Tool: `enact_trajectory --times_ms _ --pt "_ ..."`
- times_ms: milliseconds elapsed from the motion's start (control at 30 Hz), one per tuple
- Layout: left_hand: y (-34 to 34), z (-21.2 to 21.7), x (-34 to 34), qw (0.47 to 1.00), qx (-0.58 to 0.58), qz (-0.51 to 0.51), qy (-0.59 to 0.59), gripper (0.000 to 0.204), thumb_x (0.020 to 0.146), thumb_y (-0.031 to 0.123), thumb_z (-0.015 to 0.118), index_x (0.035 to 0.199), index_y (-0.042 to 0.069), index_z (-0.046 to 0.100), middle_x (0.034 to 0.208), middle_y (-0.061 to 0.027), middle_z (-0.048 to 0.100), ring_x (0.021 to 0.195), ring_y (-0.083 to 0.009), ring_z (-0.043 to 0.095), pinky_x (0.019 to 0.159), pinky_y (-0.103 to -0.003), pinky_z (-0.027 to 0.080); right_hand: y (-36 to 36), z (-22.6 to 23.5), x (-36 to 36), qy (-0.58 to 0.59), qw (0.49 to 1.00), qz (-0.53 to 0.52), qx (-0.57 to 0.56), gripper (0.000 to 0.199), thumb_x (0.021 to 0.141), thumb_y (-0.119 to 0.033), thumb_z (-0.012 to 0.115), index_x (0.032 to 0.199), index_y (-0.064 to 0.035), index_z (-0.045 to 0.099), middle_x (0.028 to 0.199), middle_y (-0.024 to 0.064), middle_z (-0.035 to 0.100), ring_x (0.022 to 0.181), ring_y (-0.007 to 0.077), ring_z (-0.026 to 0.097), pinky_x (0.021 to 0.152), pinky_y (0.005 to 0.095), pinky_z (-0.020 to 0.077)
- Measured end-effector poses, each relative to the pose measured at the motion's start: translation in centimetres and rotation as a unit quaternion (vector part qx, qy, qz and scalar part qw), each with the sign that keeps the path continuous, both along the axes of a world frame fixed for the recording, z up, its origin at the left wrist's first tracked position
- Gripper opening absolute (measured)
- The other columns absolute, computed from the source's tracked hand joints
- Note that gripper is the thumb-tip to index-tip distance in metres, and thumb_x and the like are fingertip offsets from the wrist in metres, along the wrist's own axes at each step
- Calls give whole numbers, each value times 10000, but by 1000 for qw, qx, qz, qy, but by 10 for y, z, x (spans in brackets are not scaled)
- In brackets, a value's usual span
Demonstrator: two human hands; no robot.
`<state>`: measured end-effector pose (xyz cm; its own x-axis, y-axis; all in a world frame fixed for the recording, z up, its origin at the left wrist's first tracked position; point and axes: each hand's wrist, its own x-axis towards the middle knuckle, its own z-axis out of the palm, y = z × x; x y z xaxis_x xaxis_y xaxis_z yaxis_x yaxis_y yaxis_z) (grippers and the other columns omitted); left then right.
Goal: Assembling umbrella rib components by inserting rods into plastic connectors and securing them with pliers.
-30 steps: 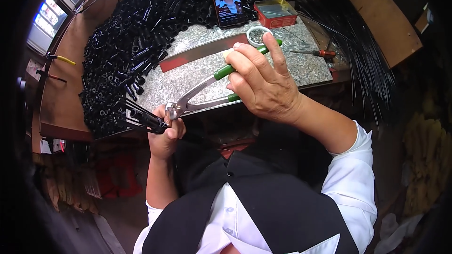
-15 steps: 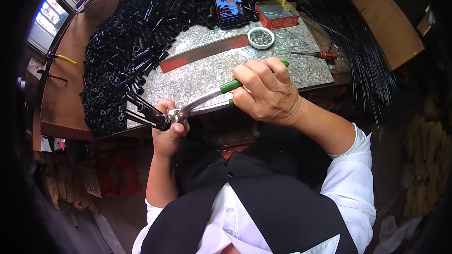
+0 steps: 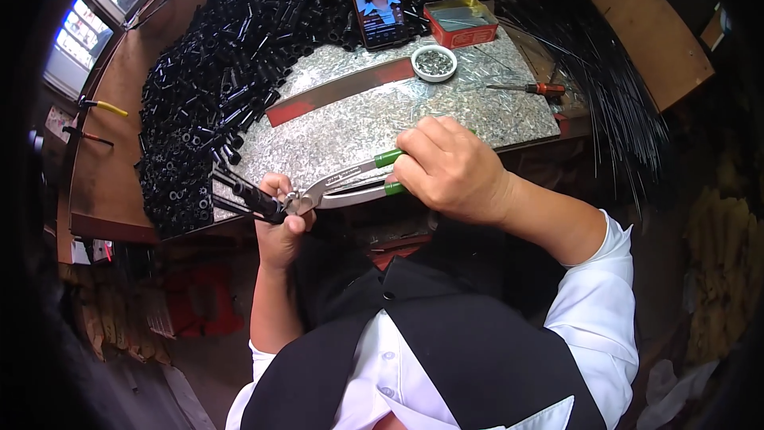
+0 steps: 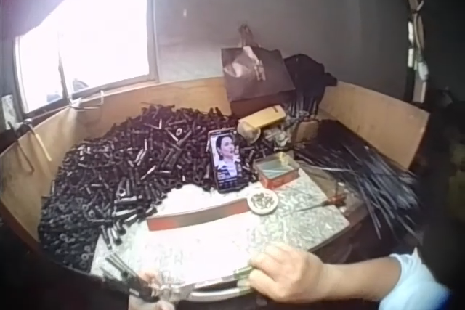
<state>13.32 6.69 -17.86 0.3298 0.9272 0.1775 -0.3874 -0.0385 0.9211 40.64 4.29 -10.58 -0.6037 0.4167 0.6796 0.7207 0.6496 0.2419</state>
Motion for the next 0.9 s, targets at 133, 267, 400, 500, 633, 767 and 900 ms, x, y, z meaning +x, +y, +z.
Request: enact_trajectory --times_ms 133,267,400,500,633,767,900 --pt "-11 -6 -6 1000 15 4 25 760 503 438 864 1014 41 464 776 48 508 696 -25 451 595 -176 349 -12 -9 8 68 954 81 -281 335 721 -235 766 827 -41 514 802 124 600 698 284 599 599 334 475" --pt "-17 3 7 999 40 -6 24 789 475 417 871 1043 -23 543 794 15 556 668 -49 480 580 -204 370 -25 -13 10 181 634 124 -741 252 858 -218 671 930 -10 548 678 110 644 584 197 646 530 307 503" --pt "-13 2 -1 987 107 -62 98 649 461 426 879 896 -10 676 789 -18 592 628 -69 475 565 -225 354 -38 -28 9 280 186 210 -918 320 820 -92 700 1028 61 512 724 146 660 553 197 647 493 279 511" --pt "-16 8 -1 989 103 -33 98 641 478 430 882 904 -7 688 791 -33 614 646 -83 502 571 -225 364 -42 -9 7 210 441 181 -853 506 797 -152 735 1154 29 425 749 121 635 567 173 628 508 279 489" --pt "-12 6 -6 982 136 67 111 634 572 475 849 919 -2 616 841 -63 597 746 -139 558 657 -259 432 -50 -9 -2 180 853 94 -481 503 800 -231 704 1143 25 441 937 157 575 801 283 606 694 365 483" --pt "-10 0 -18 990 67 -21 120 674 637 557 801 931 -1 562 826 -66 559 756 -155 575 664 -266 457 -44 -18 -1 137 904 45 -402 262 889 -216 593 1028 -2 536 923 163 617 800 296 626 698 369 492" --pt "-7 7 -12 977 152 -30 143 768 524 615 796 919 -16 611 796 -67 611 725 -158 592 630 -260 459 -34 -18 7 275 347 148 -884 250 987 -251 447 978 -17 535 759 87 646 588 117 609 543 253 488"
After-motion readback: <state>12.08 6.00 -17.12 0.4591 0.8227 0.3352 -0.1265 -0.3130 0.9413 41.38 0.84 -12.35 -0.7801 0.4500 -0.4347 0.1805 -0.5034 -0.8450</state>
